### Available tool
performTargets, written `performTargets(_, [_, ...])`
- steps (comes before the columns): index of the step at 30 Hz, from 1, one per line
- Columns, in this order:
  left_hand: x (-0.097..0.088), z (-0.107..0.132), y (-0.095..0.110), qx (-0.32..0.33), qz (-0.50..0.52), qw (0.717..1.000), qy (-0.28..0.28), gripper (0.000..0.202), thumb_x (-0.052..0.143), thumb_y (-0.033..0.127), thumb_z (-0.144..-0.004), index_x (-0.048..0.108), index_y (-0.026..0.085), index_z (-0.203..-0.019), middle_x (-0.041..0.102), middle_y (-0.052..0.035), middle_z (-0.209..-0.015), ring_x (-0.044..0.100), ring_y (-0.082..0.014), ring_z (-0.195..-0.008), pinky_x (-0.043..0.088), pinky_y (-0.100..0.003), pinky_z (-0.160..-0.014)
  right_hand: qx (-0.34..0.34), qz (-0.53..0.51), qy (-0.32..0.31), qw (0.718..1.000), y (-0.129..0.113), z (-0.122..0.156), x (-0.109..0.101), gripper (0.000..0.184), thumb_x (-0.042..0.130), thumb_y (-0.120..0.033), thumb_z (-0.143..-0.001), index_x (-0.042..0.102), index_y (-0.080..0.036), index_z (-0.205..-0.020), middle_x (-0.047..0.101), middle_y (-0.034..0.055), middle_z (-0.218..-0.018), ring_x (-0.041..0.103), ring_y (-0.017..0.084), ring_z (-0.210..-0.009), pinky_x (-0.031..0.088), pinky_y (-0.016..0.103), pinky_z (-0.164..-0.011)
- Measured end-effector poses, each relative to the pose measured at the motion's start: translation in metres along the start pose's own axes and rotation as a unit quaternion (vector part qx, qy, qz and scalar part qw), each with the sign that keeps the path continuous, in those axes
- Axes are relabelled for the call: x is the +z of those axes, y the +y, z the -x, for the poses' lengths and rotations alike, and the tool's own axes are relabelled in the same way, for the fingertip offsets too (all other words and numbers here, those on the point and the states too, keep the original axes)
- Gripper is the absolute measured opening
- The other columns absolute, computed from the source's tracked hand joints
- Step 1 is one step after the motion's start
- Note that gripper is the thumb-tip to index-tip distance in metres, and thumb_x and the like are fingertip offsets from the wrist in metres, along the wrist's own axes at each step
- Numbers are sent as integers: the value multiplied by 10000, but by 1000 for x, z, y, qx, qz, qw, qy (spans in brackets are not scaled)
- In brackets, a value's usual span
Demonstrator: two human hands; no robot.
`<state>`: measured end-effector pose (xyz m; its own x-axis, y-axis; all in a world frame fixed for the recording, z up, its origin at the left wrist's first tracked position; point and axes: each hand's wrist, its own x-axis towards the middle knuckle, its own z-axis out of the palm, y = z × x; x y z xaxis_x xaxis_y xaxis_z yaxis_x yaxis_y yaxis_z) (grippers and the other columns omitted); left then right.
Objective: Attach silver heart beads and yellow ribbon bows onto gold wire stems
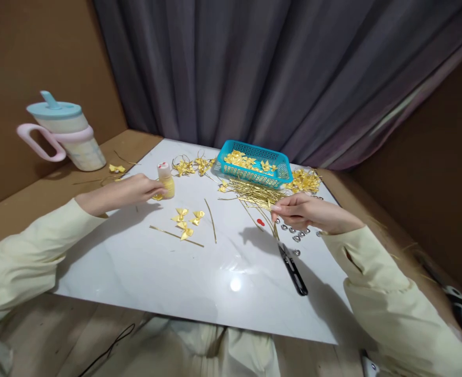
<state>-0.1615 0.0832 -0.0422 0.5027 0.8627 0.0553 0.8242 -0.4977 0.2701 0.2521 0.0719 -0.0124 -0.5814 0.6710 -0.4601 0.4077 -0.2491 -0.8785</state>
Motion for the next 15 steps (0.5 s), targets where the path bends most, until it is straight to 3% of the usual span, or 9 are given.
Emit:
performTargets(3, [-9, 3, 23, -28, -26, 999, 19, 380, 356, 403, -933, 651, 167, -886, 688, -70, -807, 592, -191, -658, 392, -271, -626, -2, 19, -25, 999, -3, -10, 5, 275, 593, -370, -898, 607, -123, -777, 190, -117, -457, 106, 47, -413, 112, 198, -382])
performTargets(6, [-7, -7, 64, 16, 74, 996, 40, 380, 397, 474, -925, 627, 173, -940, 687, -54, -903, 617, -198, -818, 437, -279, -758, -12, 30, -35, 999, -11, -23, 10, 254, 581, -345, -911, 600, -130, -777, 193, -116, -455, 107, 47, -413, 120, 196, -385])
performTargets(10, [14, -39, 116, 71, 235, 969, -39, 468, 516, 523, -876, 539, 171, -1184, 608, -98, -1229, 582, -208, -1057, 451, -281, -867, -45, 27, -61, 997, -27, -38, 21, 221, 564, -321, -928, 597, -132, -819, 183, -123, -462, 102, 46, -412, 109, 197, -385])
performTargets(11, [19, -48, 124, 97, 277, 953, -74, 453, 519, 492, -883, 526, 174, -1204, 614, -88, -1204, 588, -192, -1033, 459, -264, -838, -53, 26, -66, 996, -31, -40, 25, 227, 563, -321, -931, 589, -134, -805, 183, -123, -464, 103, 45, -413, 109, 198, -385])
performTargets(13, [25, -62, 135, 130, 330, 923, -148, 394, 450, 426, -928, 534, 144, -1190, 661, -41, -902, 605, -146, -799, 464, -235, -715, -64, 28, -67, 995, -37, -42, 29, 257, 580, -336, -921, 567, -138, -758, 187, -122, -464, 108, 42, -417, 107, 199, -384])
performTargets(15, [26, -70, 135, 138, 318, 922, -174, 369, 400, 405, -952, 604, 125, -1078, 555, 25, -642, 510, -108, -576, 420, -212, -593, -62, 27, -56, 996, -39, -39, 30, 262, 620, -355, -893, 558, -143, -753, 204, -123, -461, 115, 40, -418, 107, 199, -383])
